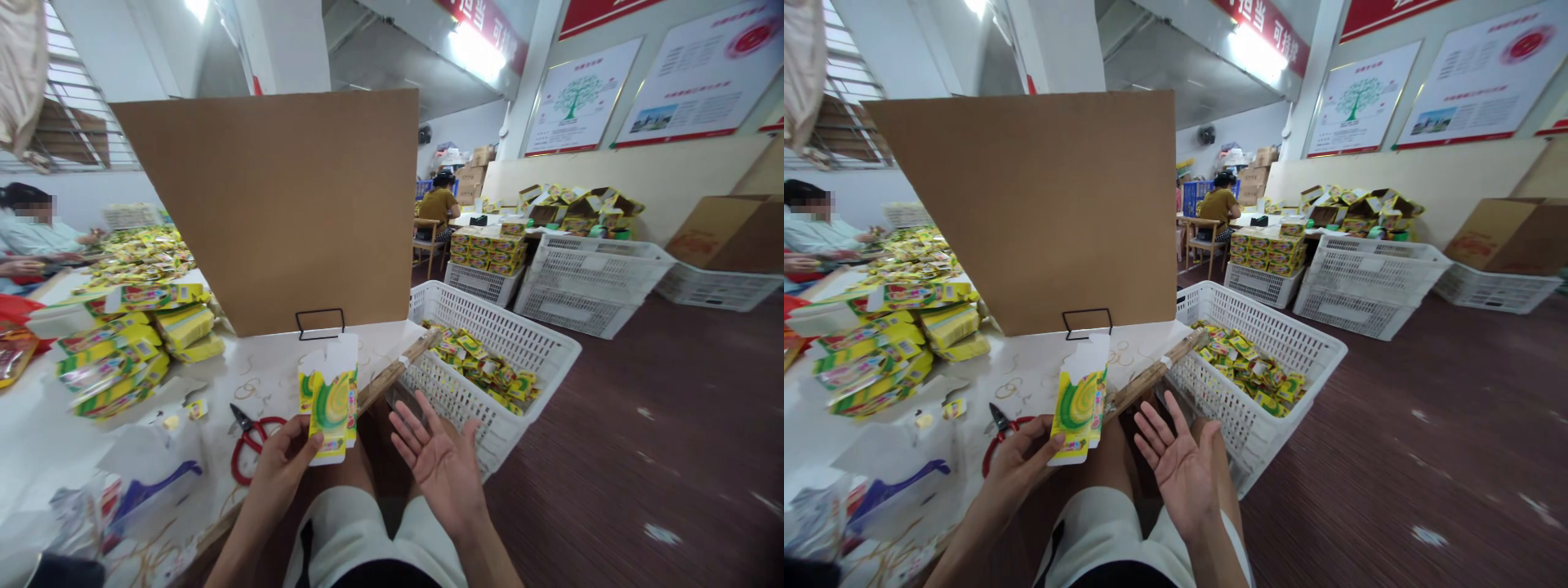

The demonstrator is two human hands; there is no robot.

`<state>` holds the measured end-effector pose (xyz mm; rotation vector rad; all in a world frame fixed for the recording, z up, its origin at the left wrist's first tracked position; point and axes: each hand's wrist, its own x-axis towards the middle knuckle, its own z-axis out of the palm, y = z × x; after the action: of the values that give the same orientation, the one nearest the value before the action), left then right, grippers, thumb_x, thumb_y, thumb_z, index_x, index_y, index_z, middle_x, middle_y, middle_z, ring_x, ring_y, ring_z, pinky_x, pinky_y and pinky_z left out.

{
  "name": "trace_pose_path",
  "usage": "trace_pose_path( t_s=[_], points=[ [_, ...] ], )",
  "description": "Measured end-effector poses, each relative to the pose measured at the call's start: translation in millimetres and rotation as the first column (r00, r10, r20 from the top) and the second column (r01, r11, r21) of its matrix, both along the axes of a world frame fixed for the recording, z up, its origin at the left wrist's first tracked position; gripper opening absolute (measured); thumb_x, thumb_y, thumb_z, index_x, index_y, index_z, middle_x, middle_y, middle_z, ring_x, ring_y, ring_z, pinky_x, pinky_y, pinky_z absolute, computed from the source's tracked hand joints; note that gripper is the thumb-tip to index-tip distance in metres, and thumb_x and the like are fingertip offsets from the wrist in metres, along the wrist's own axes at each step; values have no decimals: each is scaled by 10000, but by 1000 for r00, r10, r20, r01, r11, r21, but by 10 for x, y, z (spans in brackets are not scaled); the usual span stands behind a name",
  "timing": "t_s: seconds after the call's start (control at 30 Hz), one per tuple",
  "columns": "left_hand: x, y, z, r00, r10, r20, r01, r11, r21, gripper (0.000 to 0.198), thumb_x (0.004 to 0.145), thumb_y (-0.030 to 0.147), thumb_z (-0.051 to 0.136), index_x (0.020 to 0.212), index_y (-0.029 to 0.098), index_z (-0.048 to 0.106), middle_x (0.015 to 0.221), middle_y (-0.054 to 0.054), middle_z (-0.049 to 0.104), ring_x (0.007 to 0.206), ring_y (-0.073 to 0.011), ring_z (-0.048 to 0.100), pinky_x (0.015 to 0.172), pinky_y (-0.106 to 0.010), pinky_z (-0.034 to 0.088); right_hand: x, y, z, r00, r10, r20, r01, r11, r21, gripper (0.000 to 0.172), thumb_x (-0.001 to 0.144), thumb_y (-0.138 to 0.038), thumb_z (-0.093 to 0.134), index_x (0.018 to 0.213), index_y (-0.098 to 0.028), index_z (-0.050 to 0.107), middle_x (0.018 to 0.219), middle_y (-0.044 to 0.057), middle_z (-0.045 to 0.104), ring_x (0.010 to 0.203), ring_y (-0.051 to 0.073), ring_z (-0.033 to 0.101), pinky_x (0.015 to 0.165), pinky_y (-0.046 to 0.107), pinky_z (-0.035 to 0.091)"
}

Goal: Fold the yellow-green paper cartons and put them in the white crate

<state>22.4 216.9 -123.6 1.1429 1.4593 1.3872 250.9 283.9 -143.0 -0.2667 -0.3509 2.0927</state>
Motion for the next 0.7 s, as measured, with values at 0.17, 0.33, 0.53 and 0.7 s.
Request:
trace_pose_path(
  t_s=[0.17, 0.33, 0.53, 0.7],
  points=[
    [-8, -32, 23, 1000, 8, -11, -8, 1000, 2, 336, 752, 361, 688, 980, 124, 620, 967, -89, 704, 857, -226, 651, 764, -292, 505, 3, 4, 3, 1000, 9, 15, -9, 1000, 20, 775, 763, -777, 363, 1315, -252, 504, 1303, 131, 575, 1217, 262, 521, 1014, 404, 372],
    [213, -84, 2, 998, -25, -58, 27, 998, 49, 296, 800, 336, 644, 1006, 123, 626, 951, -91, 695, 863, -217, 638, 741, -272, 499, -86, -35, -49, 952, -91, 293, 46, 986, 157, 558, 775, -614, 586, 1150, -203, 622, 1070, 109, 698, 940, 204, 649, 825, 319, 478],
    [542, -89, -14, 968, -163, -189, 167, 986, 7, 251, 823, 339, 618, 905, 116, 698, 803, -78, 688, 742, -188, 616, 685, -259, 486, -246, -105, -189, 875, -152, 460, 23, 962, 273, 253, 666, -372, 793, 706, -158, 663, 654, 5, 678, 559, 112, 573, 548, 215, 440],
    [458, -24, -31, 967, -221, 130, 210, 974, 89, 397, 843, 384, 592, 1153, 142, 643, 1144, -141, 659, 1080, -277, 590, 963, -377, 442, -280, -125, -218, 906, -131, 403, 22, 964, 264, 330, 605, -316, 844, 820, -177, 636, 614, -22, 671, 541, 96, 589, 549, 194, 446]
  ],
)
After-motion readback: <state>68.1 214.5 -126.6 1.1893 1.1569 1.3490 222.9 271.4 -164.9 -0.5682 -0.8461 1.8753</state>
